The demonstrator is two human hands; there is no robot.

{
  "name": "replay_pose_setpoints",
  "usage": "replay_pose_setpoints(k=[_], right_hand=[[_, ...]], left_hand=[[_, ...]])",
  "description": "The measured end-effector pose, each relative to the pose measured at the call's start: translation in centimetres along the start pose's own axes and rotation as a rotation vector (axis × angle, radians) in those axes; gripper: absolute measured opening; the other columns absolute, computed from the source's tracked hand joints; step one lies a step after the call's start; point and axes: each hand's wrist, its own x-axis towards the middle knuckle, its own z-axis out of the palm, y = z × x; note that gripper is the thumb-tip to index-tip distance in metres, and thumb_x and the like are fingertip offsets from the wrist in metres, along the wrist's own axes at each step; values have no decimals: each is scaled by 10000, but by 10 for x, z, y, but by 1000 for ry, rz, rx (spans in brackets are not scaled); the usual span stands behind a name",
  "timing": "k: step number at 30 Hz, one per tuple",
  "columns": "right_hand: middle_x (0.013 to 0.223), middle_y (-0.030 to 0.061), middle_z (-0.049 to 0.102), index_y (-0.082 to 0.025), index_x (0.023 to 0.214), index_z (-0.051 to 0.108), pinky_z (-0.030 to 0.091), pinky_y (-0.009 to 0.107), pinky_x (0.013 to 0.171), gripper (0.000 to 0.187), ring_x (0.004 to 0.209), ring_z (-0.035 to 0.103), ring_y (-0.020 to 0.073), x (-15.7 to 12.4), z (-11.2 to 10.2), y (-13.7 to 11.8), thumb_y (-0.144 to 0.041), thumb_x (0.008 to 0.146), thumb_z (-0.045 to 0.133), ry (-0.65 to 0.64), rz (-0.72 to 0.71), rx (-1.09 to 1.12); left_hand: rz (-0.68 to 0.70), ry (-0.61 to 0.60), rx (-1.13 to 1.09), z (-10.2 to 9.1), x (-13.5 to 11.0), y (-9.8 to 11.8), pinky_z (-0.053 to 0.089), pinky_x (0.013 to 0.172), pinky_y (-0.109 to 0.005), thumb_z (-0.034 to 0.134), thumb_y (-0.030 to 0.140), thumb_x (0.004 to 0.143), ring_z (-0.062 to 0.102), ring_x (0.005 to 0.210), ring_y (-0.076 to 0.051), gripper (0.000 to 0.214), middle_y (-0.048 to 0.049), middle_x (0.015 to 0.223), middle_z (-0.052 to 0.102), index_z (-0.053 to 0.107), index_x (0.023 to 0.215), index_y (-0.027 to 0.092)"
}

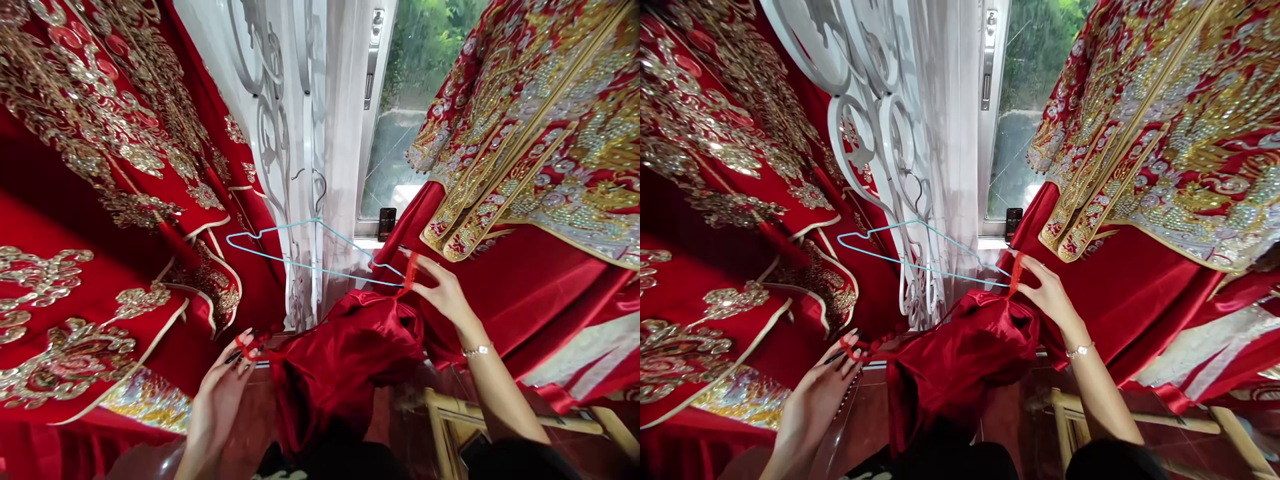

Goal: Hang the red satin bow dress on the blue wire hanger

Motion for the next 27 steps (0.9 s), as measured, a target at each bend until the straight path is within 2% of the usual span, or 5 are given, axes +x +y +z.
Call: replay_pose_setpoints(k=[6,11,18,22,27], right_hand=[[1028,100,768,-197,1278,657,611,352,829,375,866,740,220,38,32,-26,-321,928,601,-251,-69,82],[923,69,756,-198,1065,718,575,293,725,264,715,697,173,53,26,-36,-211,935,489,-378,-86,28],[1195,97,745,-229,1085,779,612,308,748,306,850,740,190,75,-11,-17,-353,957,530,-402,-156,91],[1037,108,787,-218,1052,797,593,281,585,319,629,706,157,84,-10,-3,-416,942,572,-424,-196,115],[869,103,789,-206,1026,804,622,310,681,387,890,758,236,81,0,-8,-487,950,549,-394,-239,106]], left_hand=[[124,-101,172,3,-10,-3,606,866,-316,829,376,686,729,895,-220,391,-111,1260,722,802,1030,192],[222,-118,220,12,-9,10,617,839,-361,813,400,713,753,916,-269,392,-143,1229,736,789,1039,183],[492,-61,153,47,45,67,633,738,-351,766,513,719,662,1174,-319,411,-154,1201,738,739,930,162],[543,-92,142,67,68,87,628,754,-333,663,495,819,663,1169,-299,335,-156,1140,748,717,865,167],[560,66,58,65,74,92,613,710,-295,543,368,882,711,1048,-238,271,-125,1019,767,701,875,148]])
